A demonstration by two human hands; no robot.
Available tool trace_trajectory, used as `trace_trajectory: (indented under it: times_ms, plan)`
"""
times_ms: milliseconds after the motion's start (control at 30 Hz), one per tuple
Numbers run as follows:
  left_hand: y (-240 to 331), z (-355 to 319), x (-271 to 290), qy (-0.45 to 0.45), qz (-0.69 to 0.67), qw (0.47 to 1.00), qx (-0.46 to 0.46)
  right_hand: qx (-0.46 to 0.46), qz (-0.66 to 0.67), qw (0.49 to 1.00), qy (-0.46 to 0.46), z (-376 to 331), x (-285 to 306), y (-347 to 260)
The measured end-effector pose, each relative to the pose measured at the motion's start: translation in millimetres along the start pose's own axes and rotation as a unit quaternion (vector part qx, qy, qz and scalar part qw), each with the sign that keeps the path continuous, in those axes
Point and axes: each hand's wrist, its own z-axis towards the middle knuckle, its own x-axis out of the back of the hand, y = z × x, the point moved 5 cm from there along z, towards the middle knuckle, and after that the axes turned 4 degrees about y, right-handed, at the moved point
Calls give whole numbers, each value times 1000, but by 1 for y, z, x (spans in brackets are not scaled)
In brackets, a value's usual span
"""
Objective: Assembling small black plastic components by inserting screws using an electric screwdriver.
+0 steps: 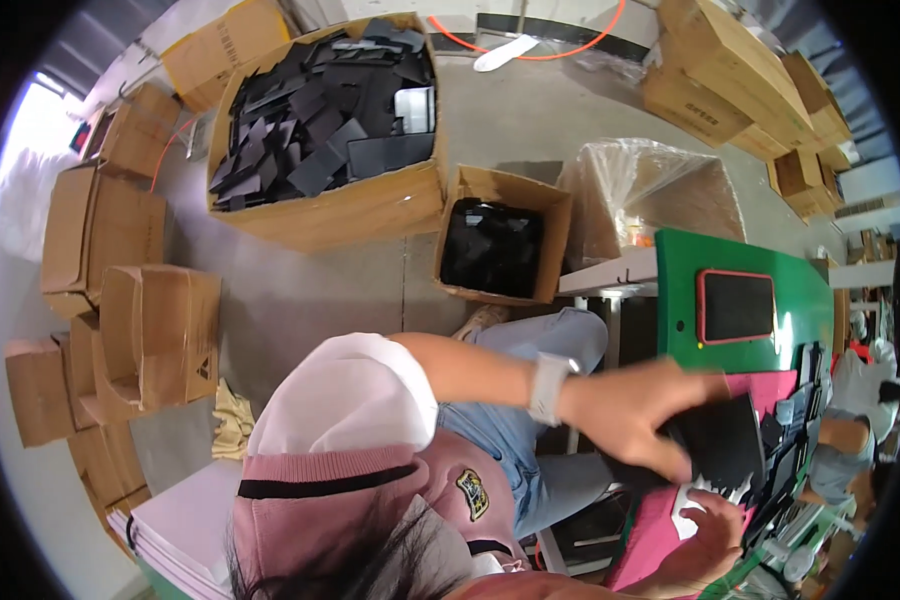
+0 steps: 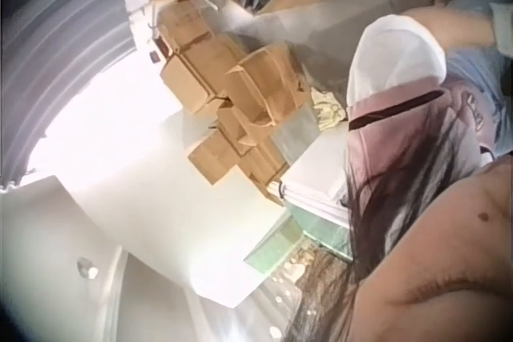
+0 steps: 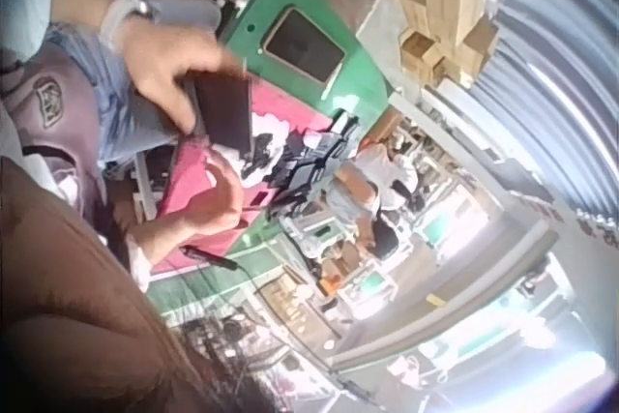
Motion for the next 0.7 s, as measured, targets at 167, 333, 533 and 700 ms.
trace_trajectory:
  times_ms: [167,333,533,700]
  plan:
    - [-21,-64,191,343,29,918,197,-29,-236,971,-13,11,-7,13]
    - [1,-189,413,607,167,766,133,-34,-348,932,-98,7,-46,38]
    - [46,-215,572,711,239,646,143,-7,-444,890,-105,11,-51,39]
    - [74,-295,646,523,742,238,346,20,-439,891,-115,12,-71,46]
